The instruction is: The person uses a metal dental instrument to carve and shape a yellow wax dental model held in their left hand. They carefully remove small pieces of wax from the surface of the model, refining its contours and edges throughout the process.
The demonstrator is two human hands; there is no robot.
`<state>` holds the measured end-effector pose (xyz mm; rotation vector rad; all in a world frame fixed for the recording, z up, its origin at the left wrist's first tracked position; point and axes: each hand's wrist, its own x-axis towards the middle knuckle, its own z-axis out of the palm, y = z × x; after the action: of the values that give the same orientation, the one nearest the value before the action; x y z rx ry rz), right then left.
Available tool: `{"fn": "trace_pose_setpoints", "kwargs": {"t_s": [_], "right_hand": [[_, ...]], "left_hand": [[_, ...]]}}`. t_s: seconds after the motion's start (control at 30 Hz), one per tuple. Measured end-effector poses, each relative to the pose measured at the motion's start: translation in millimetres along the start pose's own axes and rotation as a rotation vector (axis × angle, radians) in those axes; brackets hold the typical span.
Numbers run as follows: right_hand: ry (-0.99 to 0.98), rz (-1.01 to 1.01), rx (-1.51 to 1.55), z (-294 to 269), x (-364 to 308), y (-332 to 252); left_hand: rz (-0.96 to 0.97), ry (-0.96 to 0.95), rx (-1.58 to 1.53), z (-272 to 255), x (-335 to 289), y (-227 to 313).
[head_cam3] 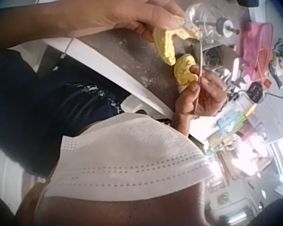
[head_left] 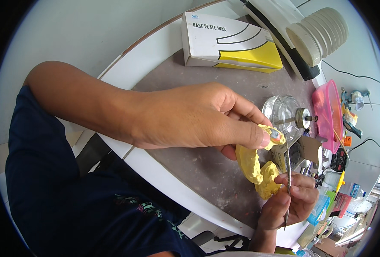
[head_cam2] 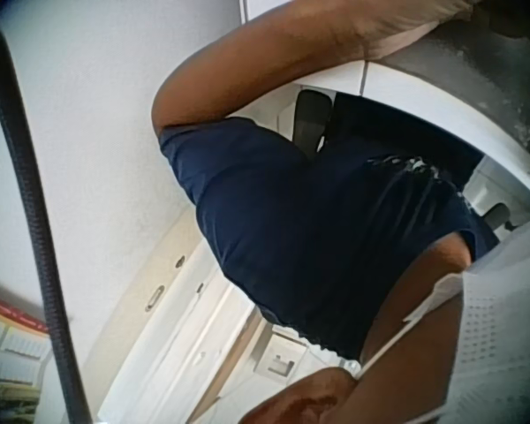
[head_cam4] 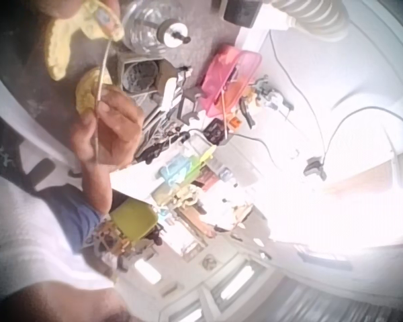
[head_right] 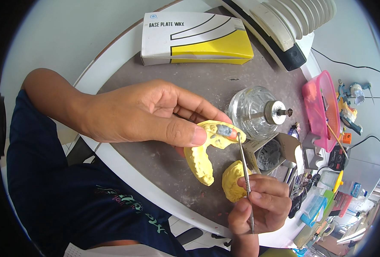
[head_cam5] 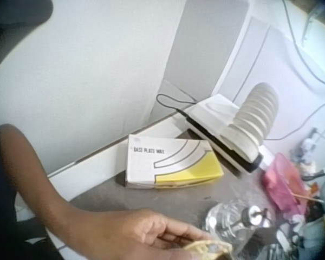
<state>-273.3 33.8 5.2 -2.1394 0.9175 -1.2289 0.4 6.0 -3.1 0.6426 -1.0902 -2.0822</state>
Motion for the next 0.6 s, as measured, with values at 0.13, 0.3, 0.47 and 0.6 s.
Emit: {"fn": "trace_pose_setpoints", "kwargs": {"t_s": [0.13,0.3,0.47,0.6], "right_hand": [[0.004,0.0,0.051,-0.3,-0.6,3.3],[0.007,0.013,0.078,2.2,0.3,3.2],[0.0,0.025,0.047,1.5,0.4,2.9],[-0.003,0.022,0.039,3.1,1.6,2.3]], "left_hand": [[-0.002,-0.006,-0.007,-0.2,1.2,-0.2],[-0.009,-0.041,0.008,-2.3,-0.2,0.6],[-0.006,-0.011,0.011,-1.1,3.0,-0.9],[-0.01,-0.012,0.016,-0.8,0.5,-0.5]]}}
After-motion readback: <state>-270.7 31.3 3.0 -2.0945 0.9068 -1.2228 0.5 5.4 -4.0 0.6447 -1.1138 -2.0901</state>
